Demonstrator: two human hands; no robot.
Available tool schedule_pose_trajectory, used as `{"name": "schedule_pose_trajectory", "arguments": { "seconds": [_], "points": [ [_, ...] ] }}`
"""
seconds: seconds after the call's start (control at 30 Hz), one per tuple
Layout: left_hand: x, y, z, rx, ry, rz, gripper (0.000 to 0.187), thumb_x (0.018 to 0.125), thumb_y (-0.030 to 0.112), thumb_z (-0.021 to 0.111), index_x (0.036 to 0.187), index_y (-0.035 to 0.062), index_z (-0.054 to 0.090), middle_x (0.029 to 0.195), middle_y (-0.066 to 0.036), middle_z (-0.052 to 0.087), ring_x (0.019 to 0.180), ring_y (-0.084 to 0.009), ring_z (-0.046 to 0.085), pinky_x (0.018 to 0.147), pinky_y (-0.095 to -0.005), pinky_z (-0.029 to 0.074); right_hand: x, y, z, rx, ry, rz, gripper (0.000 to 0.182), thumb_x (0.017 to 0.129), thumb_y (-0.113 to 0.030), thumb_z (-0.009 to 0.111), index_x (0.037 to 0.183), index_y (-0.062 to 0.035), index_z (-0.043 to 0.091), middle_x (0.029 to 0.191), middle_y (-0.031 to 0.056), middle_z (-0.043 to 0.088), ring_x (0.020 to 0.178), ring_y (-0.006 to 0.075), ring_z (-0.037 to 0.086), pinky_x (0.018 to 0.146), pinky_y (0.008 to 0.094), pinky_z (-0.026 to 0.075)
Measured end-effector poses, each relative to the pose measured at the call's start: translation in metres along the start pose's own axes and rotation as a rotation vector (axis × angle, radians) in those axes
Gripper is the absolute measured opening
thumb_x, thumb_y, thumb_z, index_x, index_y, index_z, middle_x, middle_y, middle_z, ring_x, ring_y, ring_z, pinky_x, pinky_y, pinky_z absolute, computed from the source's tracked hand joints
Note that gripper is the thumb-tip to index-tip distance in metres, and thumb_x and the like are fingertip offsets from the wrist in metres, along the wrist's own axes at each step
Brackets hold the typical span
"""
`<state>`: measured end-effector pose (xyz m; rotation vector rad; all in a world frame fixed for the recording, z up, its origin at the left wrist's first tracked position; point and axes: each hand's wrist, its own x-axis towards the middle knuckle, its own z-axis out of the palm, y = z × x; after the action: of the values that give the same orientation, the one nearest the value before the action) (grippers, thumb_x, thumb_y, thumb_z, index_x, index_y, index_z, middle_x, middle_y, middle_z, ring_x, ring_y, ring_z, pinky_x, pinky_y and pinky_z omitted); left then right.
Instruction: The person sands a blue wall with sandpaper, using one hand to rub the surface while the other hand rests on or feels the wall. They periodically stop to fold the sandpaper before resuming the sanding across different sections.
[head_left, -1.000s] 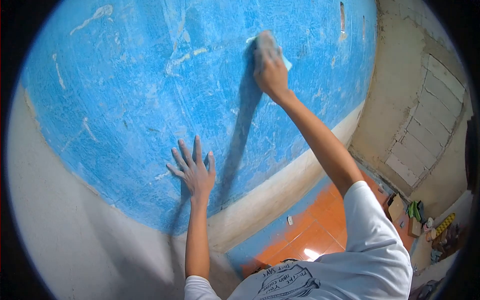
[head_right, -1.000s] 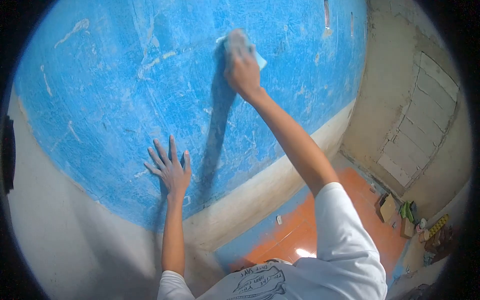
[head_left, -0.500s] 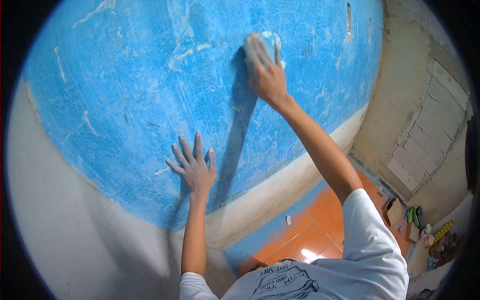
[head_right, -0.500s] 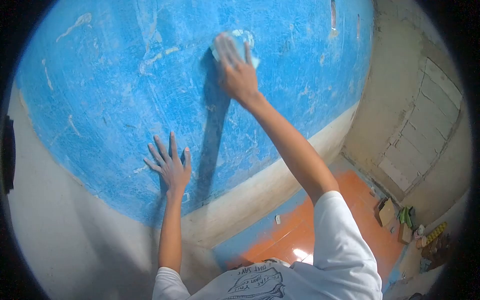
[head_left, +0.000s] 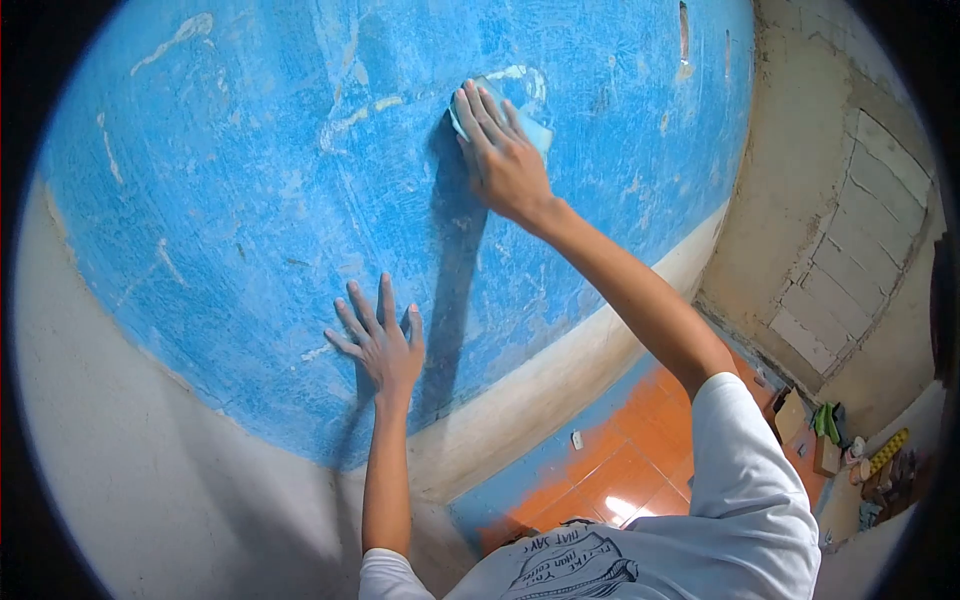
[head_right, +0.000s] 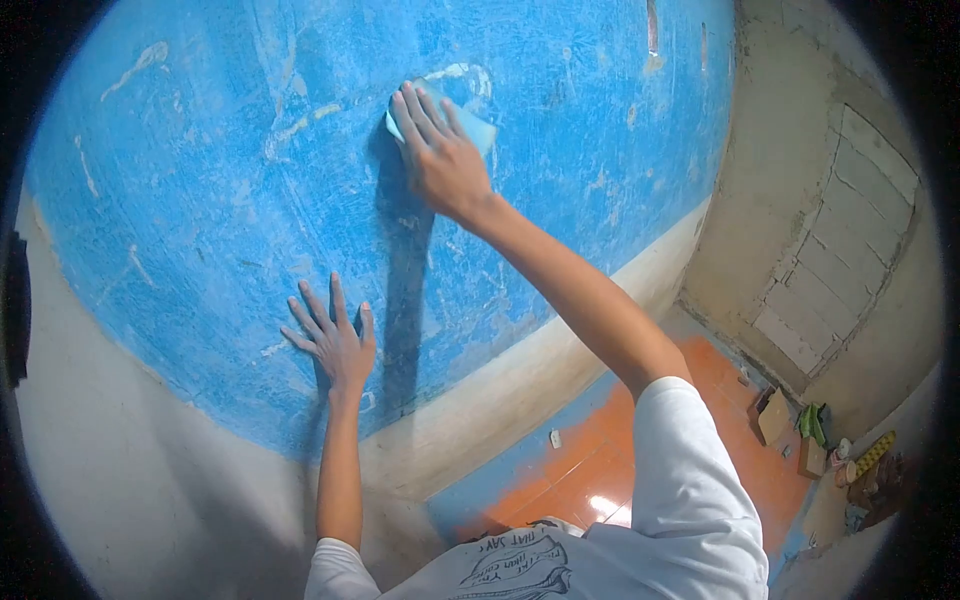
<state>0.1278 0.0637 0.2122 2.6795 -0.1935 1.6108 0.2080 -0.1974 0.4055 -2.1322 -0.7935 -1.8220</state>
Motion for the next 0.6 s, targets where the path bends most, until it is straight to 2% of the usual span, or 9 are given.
{"name": "schedule_pose_trajectory", "arguments": {
  "seconds": [0.07, 0.1, 0.2, 0.27, 0.33, 0.4, 0.47, 0.5, 0.6],
  "points": [
    [-0.003, -0.001, 0.0, 0.015, 0.025, 0.017, 0.073, 0.104, 0.049, 0.051, 0.166, 0.0229, 0.023, 0.171, -0.024, 0.007, 0.156, -0.0491, 0.002, 0.114, -0.074, -0.012, -0.002, 0.018, -0.006, -0.101, -0.043, -0.01, 0.083, 0.081, -0.001, 0.061, 0.158, 0.0046, 0.03, 0.162, 0.0264, 0.035, 0.152, 0.0434, 0.029, 0.124, 0.0565, 0.023],
    [-0.002, -0.001, 0.001, 0.024, 0.038, 0.025, 0.074, 0.104, 0.049, 0.052, 0.166, 0.0229, 0.023, 0.171, -0.024, 0.007, 0.156, -0.049, 0.002, 0.114, -0.0741, -0.012, 0.001, 0.021, -0.004, -0.095, 0.025, 0.221, 0.086, 0.081, 0.0, 0.061, 0.16, 0.0029, 0.027, 0.165, 0.0252, 0.03, 0.153, 0.0425, 0.027, 0.124, 0.0555, 0.023],
    [-0.002, 0.0, 0.002, 0.013, 0.061, 0.022, 0.071, 0.105, 0.047, 0.05, 0.166, 0.0219, 0.024, 0.171, -0.024, 0.007, 0.156, -0.0497, 0.001, 0.114, -0.0744, -0.012, -0.014, -0.004, 0.011, 0.055, 0.109, 0.264, 0.086, 0.081, -0.001, 0.062, 0.16, 0.0019, 0.027, 0.165, 0.0232, 0.03, 0.153, 0.0407, 0.028, 0.124, 0.0545, 0.024],
    [-0.002, 0.006, 0.003, -0.075, 0.028, -0.034, 0.068, 0.106, 0.045, 0.048, 0.166, 0.0219, 0.025, 0.171, -0.025, 0.008, 0.156, -0.0497, 0.003, 0.114, -0.0742, -0.01, -0.038, -0.042, -0.014, 0.18, -0.173, 0.077, 0.075, 0.091, -0.008, 0.062, 0.159, -0.0016, 0.03, 0.163, 0.0222, 0.034, 0.151, 0.0397, 0.032, 0.123, 0.0511, 0.03],
    [-0.016, 0.018, -0.002, -0.216, -0.062, -0.14, 0.065, 0.107, 0.041, 0.047, 0.166, 0.0228, 0.025, 0.171, -0.024, 0.009, 0.156, -0.0491, 0.007, 0.115, -0.0736, -0.008, -0.065, -0.074, -0.033, 0.241, -0.239, -0.039, 0.052, 0.1, -0.014, 0.057, 0.149, -0.0015, 0.047, 0.146, 0.023, 0.056, 0.133, 0.0411, 0.054, 0.108, 0.0504, 0.046],
    [-0.038, 0.041, -0.028, -0.572, -0.12, -0.192, 0.064, 0.111, 0.041, 0.036, 0.164, 0.0085, 0.023, 0.17, -0.024, 0.011, 0.157, -0.0437, 0.011, 0.124, -0.0596, 0.004, -0.087, -0.109, -0.081, 0.572, -0.573, 0.568, 0.03, 0.106, -0.02, 0.053, 0.125, 0.0006, 0.064, 0.102, 0.0179, 0.073, 0.094, 0.0288, 0.071, 0.082, 0.0428, 0.052],
    [-0.074, 0.061, -0.046, -0.982, -0.104, -0.249, 0.068, 0.111, 0.041, 0.033, 0.16, -0.005, 0.024, 0.169, -0.023, 0.02, 0.156, -0.0372, 0.02, 0.126, -0.0466, 0.016, -0.146, -0.121, -0.086, 0.895, -0.49, 0.747, 0.034, 0.109, -0.031, 0.054, 0.104, 0.0, 0.068, 0.072, 0.0037, 0.062, 0.07, 0.0122, 0.057, 0.065, 0.0346, 0.045],
    [-0.09, 0.071, -0.058, -1.203, -0.124, -0.321, 0.067, 0.11, 0.038, 0.035, 0.16, -0.0051, 0.024, 0.169, -0.024, 0.02, 0.158, -0.0359, 0.015, 0.127, -0.047, 0.012, -0.17, -0.132, -0.096, 0.967, -0.521, 0.901, 0.037, 0.109, -0.035, 0.054, 0.101, -0.0003, 0.067, 0.074, 0.0005, 0.058, 0.072, 0.0089, 0.052, 0.066, 0.031, 0.044],
    [-0.128, 0.088, -0.101, -1.496, -0.336, -0.671, 0.061, 0.107, 0.029, 0.047, 0.158, -0.0003, 0.033, 0.122, -0.009, 0.059, 0.106, -0.0151, 0.052, 0.098, -0.0308, 0.038, -0.231, -0.159, -0.11, 1.097, -0.49, 1.201, 0.042, 0.109, -0.04, 0.055, 0.096, -0.0015, 0.065, 0.078, -0.0047, 0.055, 0.074, 0.0044, 0.048, 0.064, 0.0259, 0.042]
  ]
}}
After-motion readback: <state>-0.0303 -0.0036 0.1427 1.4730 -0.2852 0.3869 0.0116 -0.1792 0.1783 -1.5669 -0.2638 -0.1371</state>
